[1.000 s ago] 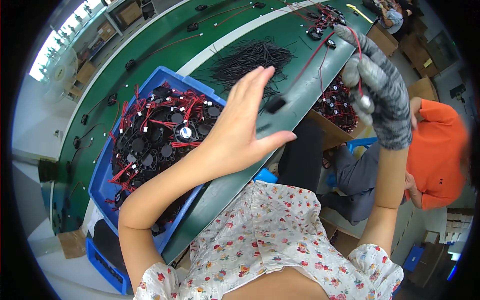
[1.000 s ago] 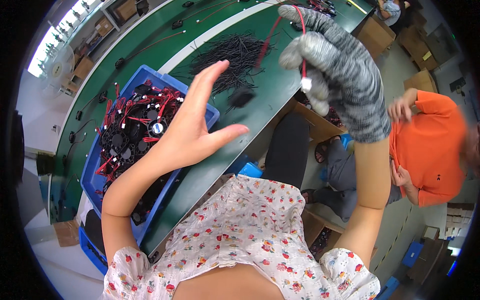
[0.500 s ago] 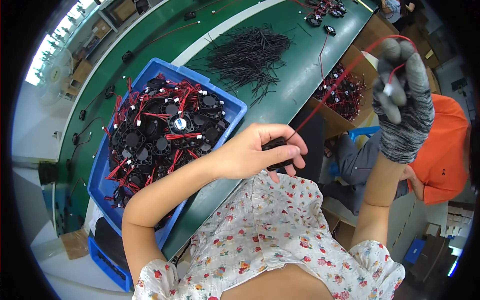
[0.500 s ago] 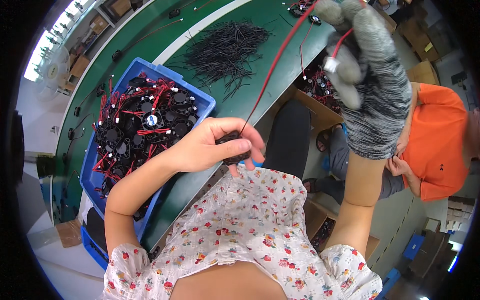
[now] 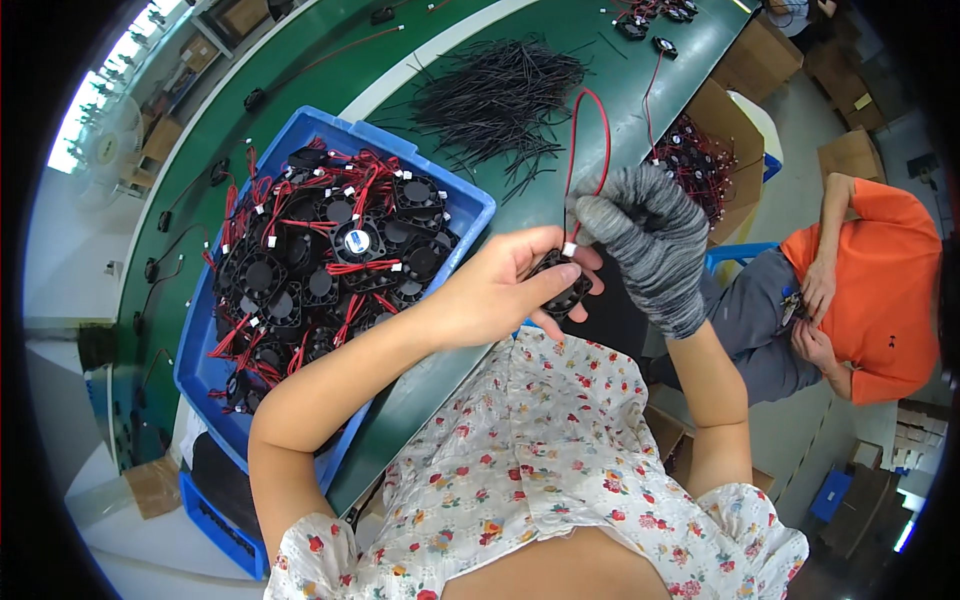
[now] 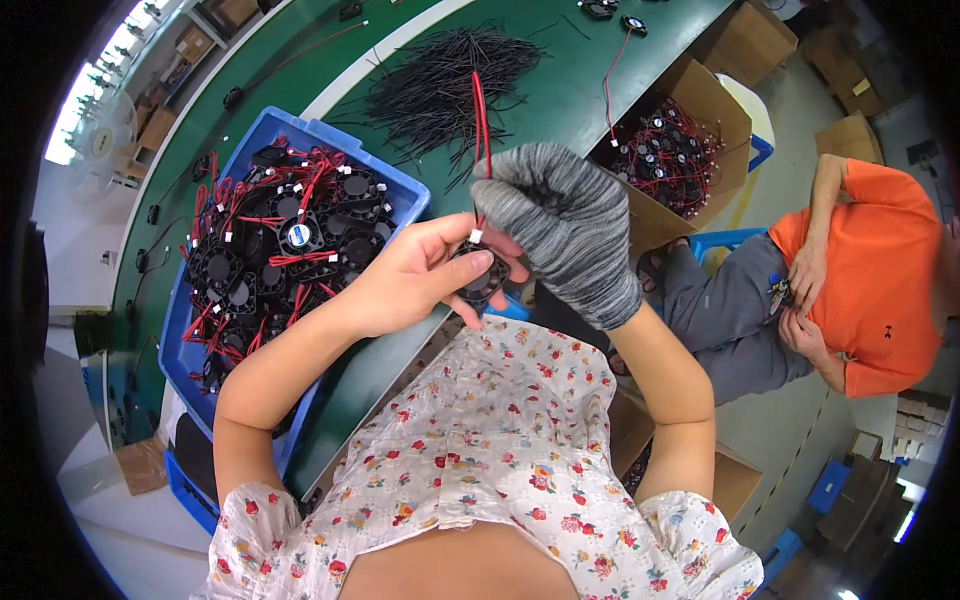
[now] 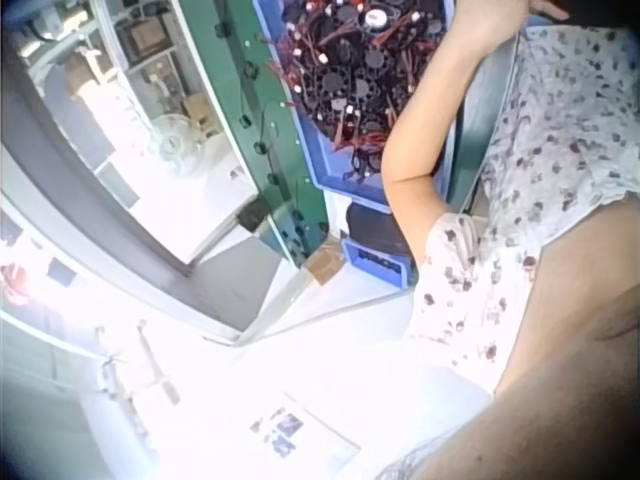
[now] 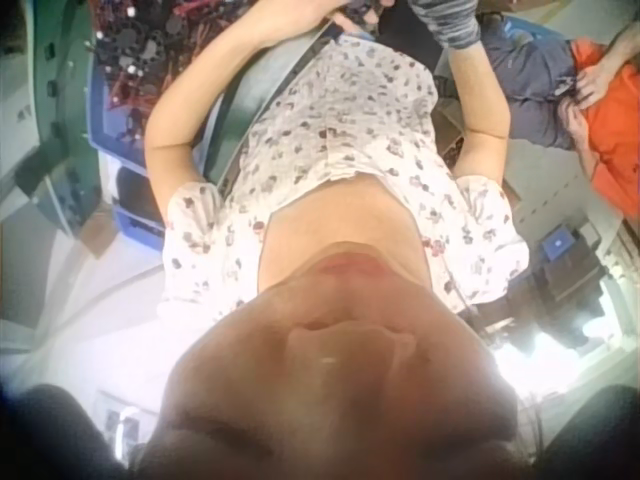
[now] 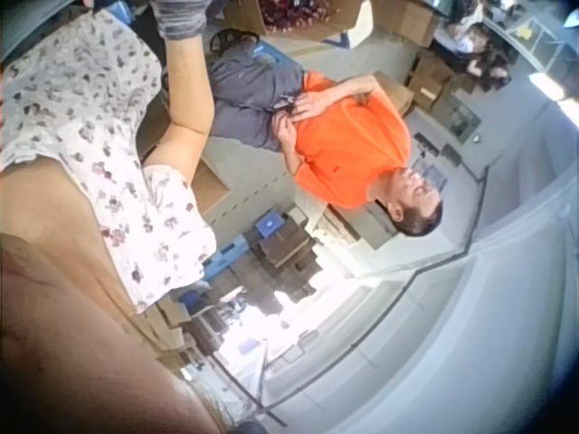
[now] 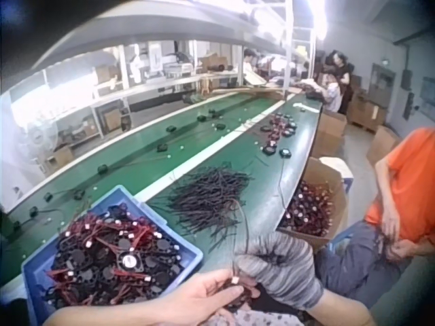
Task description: The person assembles small black electronic components by connecting red and black wires to them. They pick up a component from a blue bin, attach a wire, and place the finished unit onto a green table. The process is repeated continuously throughout the clip.
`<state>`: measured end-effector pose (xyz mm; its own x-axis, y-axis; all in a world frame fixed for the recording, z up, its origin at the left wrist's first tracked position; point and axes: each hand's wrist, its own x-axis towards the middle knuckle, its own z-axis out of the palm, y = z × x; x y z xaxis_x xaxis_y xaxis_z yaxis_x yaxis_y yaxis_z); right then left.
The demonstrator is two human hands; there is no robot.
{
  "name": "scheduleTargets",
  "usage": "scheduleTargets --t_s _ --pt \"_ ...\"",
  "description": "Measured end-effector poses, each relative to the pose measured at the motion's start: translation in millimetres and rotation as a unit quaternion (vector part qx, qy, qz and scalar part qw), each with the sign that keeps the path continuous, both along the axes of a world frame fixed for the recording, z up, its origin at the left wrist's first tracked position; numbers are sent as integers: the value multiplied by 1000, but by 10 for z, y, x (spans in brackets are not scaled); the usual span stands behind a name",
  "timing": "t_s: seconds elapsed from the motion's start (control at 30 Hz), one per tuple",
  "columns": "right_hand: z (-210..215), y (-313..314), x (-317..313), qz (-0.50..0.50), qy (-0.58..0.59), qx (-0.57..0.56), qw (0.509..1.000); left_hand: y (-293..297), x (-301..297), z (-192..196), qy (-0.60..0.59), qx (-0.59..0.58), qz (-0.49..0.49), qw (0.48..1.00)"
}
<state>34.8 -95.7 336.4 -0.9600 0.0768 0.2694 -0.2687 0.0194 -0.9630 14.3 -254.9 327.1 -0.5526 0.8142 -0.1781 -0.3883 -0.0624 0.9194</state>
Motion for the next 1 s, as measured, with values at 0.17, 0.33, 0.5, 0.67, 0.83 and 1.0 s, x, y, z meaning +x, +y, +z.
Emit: scheduleTargets --t_s 0.17,0.33,0.5,0.67,0.83,1.0 --pt "-157 70 -34 -6 137 125 983 -25 -14 -28 30 9 -7 999" --pt "-202 75 -33 -11 158 158 975 -34 -33 -36 5 5 -7 1000" --pt "-248 44 -10 -35 195 189 962 -24 0 -68 -11 12 4 1000" --pt "-206 -57 98 -34 45 1 998 -43 43 -93 9 0 -13 1000" --pt "-129 69 12 13 -99 -220 970 -41 117 -76 27 -67 -46 996" --pt "-30 277 -116 70 -72 -300 949 -40 144 -111 93 -103 -55 989"
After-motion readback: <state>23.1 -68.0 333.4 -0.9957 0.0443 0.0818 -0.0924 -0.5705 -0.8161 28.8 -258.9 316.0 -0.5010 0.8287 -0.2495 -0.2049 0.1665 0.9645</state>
